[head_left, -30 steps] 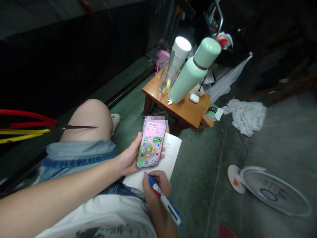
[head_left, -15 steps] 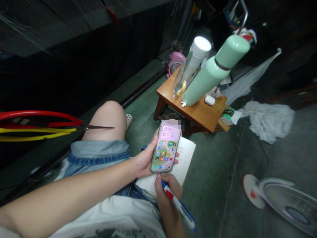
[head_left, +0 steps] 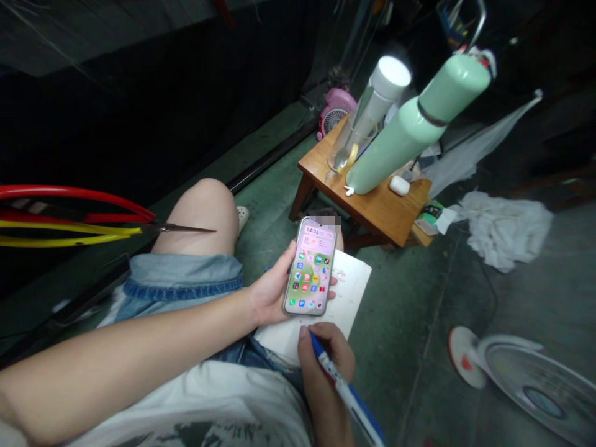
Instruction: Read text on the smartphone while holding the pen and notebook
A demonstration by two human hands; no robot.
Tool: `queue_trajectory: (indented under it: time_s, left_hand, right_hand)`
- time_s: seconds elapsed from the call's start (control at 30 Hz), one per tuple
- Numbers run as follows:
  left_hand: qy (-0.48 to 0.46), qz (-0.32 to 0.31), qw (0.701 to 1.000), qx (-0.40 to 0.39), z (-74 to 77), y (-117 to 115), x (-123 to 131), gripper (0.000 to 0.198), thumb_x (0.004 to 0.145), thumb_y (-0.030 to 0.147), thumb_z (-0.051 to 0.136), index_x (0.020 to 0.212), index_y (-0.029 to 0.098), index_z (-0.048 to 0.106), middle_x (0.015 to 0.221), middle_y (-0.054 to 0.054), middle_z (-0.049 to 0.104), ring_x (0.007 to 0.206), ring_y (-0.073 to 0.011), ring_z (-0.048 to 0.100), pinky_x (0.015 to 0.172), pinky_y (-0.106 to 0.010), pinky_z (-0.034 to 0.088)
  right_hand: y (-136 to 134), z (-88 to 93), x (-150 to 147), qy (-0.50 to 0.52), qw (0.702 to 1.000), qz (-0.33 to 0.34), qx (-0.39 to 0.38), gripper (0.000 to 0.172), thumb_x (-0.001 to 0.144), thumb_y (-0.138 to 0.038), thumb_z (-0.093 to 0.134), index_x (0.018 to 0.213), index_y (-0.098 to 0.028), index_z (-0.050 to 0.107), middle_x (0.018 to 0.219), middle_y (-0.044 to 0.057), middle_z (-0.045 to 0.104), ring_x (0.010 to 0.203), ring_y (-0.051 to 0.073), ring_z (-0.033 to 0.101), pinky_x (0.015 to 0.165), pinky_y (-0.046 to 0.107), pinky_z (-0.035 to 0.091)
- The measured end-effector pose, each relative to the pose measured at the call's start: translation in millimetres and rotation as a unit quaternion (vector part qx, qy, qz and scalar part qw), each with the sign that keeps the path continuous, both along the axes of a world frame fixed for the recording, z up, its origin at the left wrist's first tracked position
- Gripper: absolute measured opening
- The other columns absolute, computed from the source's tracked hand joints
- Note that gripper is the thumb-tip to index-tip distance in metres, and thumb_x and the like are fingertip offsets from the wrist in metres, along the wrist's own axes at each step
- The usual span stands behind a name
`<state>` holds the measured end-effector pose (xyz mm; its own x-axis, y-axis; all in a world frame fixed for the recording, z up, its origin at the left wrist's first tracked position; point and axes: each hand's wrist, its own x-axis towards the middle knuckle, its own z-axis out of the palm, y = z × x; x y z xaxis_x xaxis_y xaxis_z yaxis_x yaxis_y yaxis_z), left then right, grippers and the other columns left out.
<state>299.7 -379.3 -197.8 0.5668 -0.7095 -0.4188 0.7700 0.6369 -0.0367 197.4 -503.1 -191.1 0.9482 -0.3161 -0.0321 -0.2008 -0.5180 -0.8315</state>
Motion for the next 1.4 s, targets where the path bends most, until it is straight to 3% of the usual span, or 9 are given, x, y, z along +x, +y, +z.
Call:
queue_trajectory:
  time_s: [0.17, 0.43, 0.63, 0.83, 1.1, 1.4]
  left_hand:
    - [-0.007, 0.006, 1.000, 0.006, 3.2, -3, 0, 0.076, 0.085, 0.068, 0.028, 0.138, 0.014, 0.041, 0.095, -0.015, 0.072, 0.081, -0.0263, 0.069, 0.080, -0.039, 0.045]
    - [0.003, -0.002, 1.000, 0.018, 6.6, -5, 1, 0.071, 0.088, 0.063, 0.022, 0.135, 0.014, 0.044, 0.097, -0.018, 0.071, 0.086, -0.0267, 0.070, 0.080, -0.039, 0.049]
    - [0.006, -0.005, 1.000, 0.025, 7.3, -4, 0, 0.071, 0.088, 0.064, 0.025, 0.132, 0.014, 0.048, 0.097, -0.018, 0.072, 0.084, -0.0260, 0.070, 0.077, -0.037, 0.051]
    - [0.026, 0.008, 0.998, 0.048, 15.4, -7, 2, 0.066, 0.089, 0.061, 0.026, 0.133, 0.016, 0.048, 0.089, -0.015, 0.072, 0.070, -0.0193, 0.069, 0.072, -0.034, 0.052]
    - [0.008, 0.007, 0.999, 0.036, 8.6, -7, -1, 0.069, 0.088, 0.063, 0.027, 0.131, 0.016, 0.051, 0.087, -0.015, 0.073, 0.069, -0.0205, 0.069, 0.068, -0.032, 0.051]
    - [0.011, -0.001, 0.999, 0.040, 10.3, -8, 2, 0.070, 0.087, 0.064, 0.026, 0.129, 0.015, 0.053, 0.087, -0.014, 0.073, 0.068, -0.0202, 0.069, 0.067, -0.032, 0.051]
  right_hand:
    - [-5, -5.4, 4, 0.034, 0.994, 0.048, -0.097, 0.028, 0.080, -0.040, 0.056, 0.060, -0.020, 0.054, 0.054, -0.003, 0.055, 0.049, 0.009, 0.049, 0.053, 0.022, 0.040]
    - [-11, -19.8, 5, 0.013, 0.979, 0.133, -0.152, 0.023, 0.082, -0.032, 0.053, 0.061, -0.020, 0.051, 0.057, -0.003, 0.057, 0.053, 0.009, 0.055, 0.054, 0.020, 0.041]
    - [-9, -21.5, 4, 0.013, 0.990, 0.085, -0.111, 0.024, 0.079, -0.032, 0.054, 0.058, -0.021, 0.049, 0.054, -0.004, 0.055, 0.050, 0.009, 0.051, 0.053, 0.021, 0.040]
    - [-14, -22.4, 7, 0.015, 0.998, 0.049, -0.030, 0.028, 0.079, -0.033, 0.054, 0.056, -0.021, 0.045, 0.051, -0.006, 0.053, 0.048, 0.008, 0.049, 0.050, 0.019, 0.040]
    - [-11, -34.0, 1, -0.035, 0.993, 0.047, -0.104, 0.023, 0.077, -0.032, 0.057, 0.059, -0.021, 0.050, 0.053, -0.005, 0.055, 0.047, 0.007, 0.050, 0.050, 0.019, 0.039]
    - [-12, -24.7, 4, -0.024, 0.991, 0.079, -0.106, 0.023, 0.078, -0.028, 0.053, 0.057, -0.021, 0.048, 0.052, -0.005, 0.053, 0.047, 0.008, 0.051, 0.050, 0.019, 0.041]
